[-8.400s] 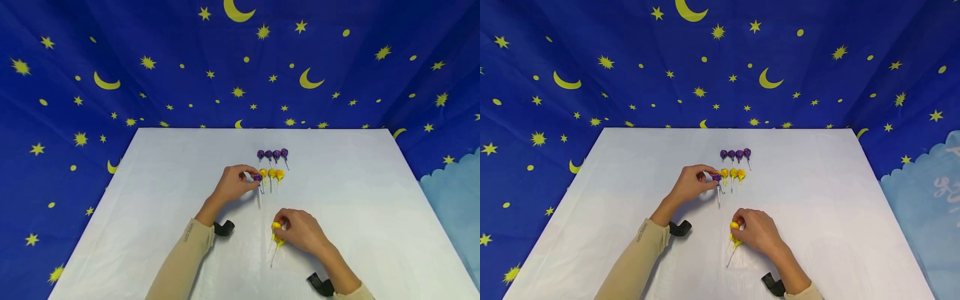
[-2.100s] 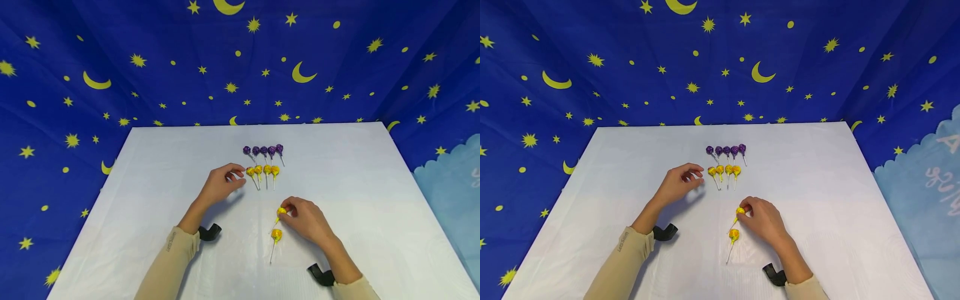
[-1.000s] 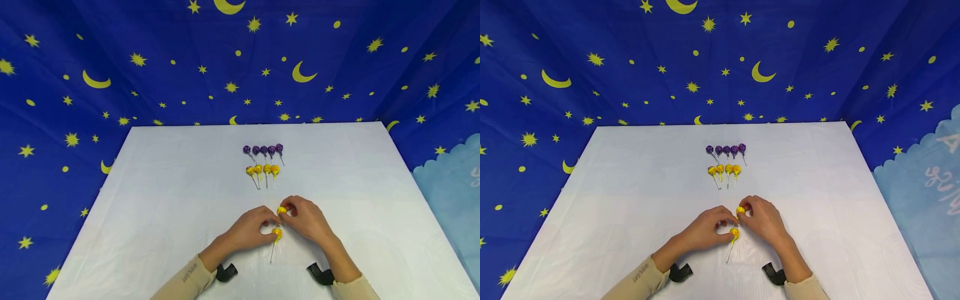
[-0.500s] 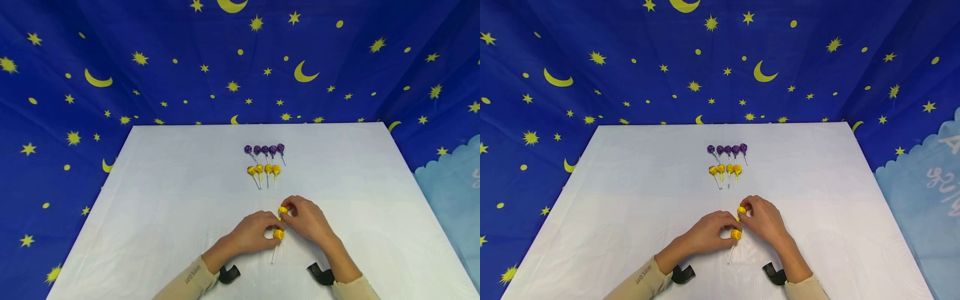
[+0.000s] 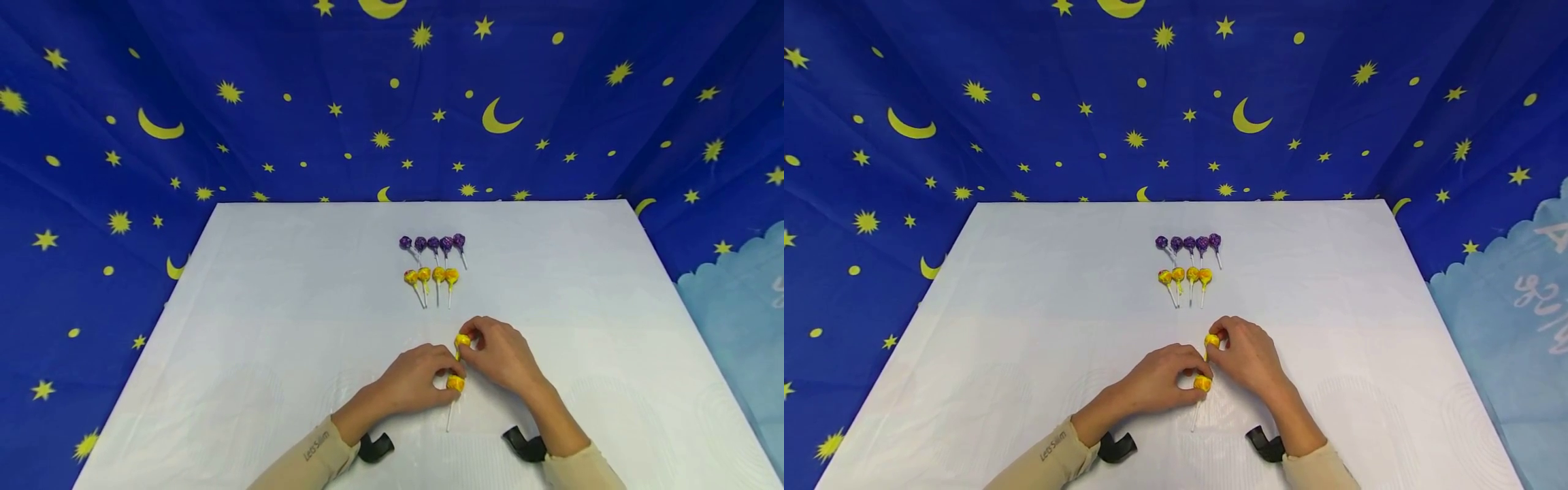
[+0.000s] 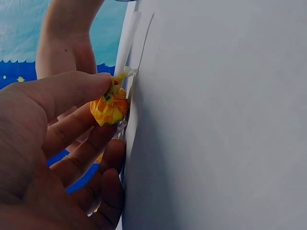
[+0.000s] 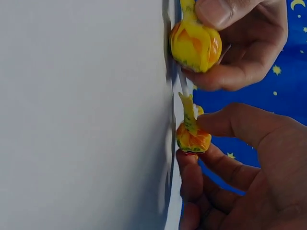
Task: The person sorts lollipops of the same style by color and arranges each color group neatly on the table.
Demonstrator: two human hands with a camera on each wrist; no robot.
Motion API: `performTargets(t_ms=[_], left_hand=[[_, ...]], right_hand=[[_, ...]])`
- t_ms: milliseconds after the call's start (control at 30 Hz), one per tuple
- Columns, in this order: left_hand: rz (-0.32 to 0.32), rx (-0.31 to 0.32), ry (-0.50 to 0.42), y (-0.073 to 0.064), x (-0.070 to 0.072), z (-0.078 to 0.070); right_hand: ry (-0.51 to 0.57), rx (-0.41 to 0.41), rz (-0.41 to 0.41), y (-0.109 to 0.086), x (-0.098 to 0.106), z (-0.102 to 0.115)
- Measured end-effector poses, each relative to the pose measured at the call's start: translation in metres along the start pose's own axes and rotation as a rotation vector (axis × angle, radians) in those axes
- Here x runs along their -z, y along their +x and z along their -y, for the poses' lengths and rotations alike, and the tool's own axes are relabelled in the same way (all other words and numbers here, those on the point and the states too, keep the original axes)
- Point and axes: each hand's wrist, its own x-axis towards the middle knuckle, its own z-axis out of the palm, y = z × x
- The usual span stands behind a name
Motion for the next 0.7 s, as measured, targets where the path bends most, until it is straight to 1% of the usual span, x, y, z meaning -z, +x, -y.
performTargets(t_ms=[233,500,700], left_hand=[[-0.003,0.013,-0.007,-0.001,-0.001,0.002],[-0.005,0.011,-0.017,-0.002,0.000,0.003],[-0.005,0.006,-0.019,-0.003,0.000,0.003]], right_hand=[[-0.014,0.010,-0.038,0.011,0.009,-0.002],[-0.027,0.014,-0.070,0.030,0.017,-0.011],[-0.040,0.019,-0.060,0.045,0.019,-0.015]])
